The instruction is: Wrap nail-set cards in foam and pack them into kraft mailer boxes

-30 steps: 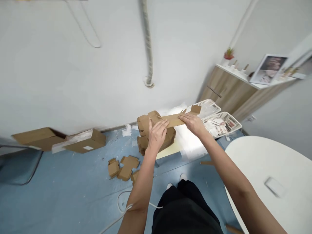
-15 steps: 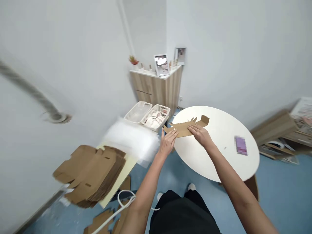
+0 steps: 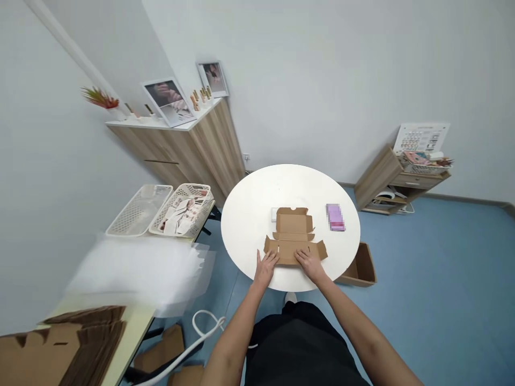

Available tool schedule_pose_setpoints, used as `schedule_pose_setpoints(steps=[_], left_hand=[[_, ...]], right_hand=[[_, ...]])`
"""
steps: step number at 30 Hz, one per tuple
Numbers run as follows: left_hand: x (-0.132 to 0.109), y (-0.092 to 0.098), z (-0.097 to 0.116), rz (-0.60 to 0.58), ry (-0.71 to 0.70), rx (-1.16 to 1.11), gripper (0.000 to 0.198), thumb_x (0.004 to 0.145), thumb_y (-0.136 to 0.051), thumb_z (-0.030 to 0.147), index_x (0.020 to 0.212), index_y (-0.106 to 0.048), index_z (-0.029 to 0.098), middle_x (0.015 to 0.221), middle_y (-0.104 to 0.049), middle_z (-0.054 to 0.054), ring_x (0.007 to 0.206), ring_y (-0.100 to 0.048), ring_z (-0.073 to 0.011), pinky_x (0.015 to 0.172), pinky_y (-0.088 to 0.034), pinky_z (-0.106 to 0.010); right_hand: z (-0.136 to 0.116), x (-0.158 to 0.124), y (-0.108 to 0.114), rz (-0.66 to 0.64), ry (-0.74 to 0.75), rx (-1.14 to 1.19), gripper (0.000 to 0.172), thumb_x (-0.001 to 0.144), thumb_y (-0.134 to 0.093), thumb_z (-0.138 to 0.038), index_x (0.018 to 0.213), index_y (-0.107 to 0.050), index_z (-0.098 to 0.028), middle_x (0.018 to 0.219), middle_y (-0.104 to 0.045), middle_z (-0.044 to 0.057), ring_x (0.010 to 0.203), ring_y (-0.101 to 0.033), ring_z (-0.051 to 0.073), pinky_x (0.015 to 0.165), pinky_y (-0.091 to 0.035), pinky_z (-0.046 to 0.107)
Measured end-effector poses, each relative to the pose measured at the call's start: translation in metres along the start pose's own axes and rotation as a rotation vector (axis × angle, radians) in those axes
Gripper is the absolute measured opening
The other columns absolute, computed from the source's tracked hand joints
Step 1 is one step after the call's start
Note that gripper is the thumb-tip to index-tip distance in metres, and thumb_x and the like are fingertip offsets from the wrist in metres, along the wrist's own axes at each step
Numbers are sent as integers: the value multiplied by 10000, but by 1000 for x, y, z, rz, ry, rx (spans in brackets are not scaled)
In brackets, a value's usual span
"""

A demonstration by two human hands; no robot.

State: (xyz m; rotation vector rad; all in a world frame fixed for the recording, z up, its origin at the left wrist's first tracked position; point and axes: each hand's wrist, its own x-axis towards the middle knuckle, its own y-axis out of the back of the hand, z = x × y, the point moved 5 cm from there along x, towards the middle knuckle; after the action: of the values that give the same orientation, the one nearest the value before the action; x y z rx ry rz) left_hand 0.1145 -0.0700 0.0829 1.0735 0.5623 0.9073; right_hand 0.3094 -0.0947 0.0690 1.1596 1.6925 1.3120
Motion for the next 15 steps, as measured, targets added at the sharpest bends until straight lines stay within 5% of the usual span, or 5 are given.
schedule_pose_setpoints(steps=[7,12,15], left_hand=[[-14,-15,-8,-8,70,87,501,915,-374,96,1328,-513,342,1409,-541,-37,1375,-400,-274,1137,-34,-695],[0,-10,2,43,80,127,399,894,-427,150,1234,-604,260,1259,-650,-90,1386,-370,-322,1119,39,-716],[18,-18,15,68,40,137,395,880,-436,142,1229,-604,218,1311,-610,-115,1390,-366,-317,1166,-60,-659]], right_hand=[[2,-6,-24,-95,17,139,501,863,-581,-262,1351,-533,-160,1485,-425,157,1380,-367,315,1107,-344,496],[17,3,-16,-117,-95,300,228,878,-569,-236,1057,-711,-224,1356,-570,86,1252,-502,252,1025,-430,416],[24,13,-10,-104,-163,316,187,894,-541,-218,893,-728,-219,1189,-636,69,1101,-561,212,929,-473,346]])
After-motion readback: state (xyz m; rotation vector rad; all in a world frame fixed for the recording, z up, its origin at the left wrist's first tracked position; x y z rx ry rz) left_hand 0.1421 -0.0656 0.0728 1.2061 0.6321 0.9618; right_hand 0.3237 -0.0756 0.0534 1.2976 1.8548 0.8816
